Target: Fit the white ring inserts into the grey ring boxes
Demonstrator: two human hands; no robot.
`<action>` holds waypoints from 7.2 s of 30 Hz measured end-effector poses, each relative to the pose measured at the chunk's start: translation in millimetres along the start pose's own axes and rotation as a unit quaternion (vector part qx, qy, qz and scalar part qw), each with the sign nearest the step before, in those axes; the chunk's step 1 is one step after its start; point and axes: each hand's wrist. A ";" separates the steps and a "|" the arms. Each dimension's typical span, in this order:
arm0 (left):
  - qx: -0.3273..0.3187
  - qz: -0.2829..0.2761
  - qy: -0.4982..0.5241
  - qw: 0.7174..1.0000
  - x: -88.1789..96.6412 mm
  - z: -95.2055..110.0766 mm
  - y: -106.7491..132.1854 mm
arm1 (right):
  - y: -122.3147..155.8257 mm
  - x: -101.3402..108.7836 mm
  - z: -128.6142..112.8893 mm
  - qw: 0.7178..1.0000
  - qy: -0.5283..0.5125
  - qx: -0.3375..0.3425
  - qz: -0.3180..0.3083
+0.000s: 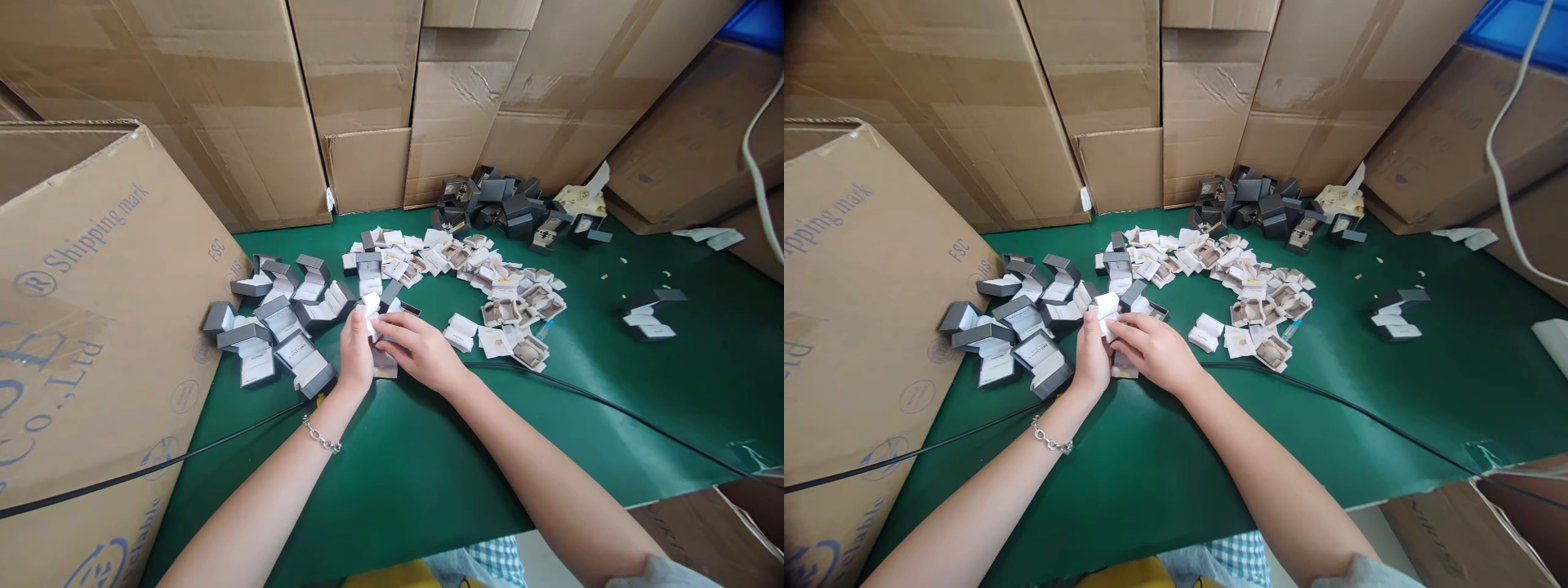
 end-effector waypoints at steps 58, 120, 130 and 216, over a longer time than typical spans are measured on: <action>0.000 -0.074 -0.109 0.991 0.7 -1.6 1.4 | -3.0 -1.2 -5.2 0.995 -0.019 -0.095 0.033; 0.032 -0.104 -0.031 0.994 2.1 -0.2 -2.2 | 0.0 -3.1 -3.0 0.998 -0.027 -0.044 0.025; 0.057 -0.106 -0.009 0.993 2.1 0.5 -2.7 | 1.5 -3.9 -2.0 0.999 0.022 -0.027 0.029; 0.048 -0.091 -0.116 0.988 -0.8 -0.1 -5.3 | -3.2 -2.1 2.1 0.981 -0.016 -0.182 -0.067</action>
Point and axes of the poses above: each hand's wrist, its own y-axis away from the middle knuckle, its own x-axis out of the back of the hand, z = x × y, and after that the axes turned 8 degrees about -y, right-handed
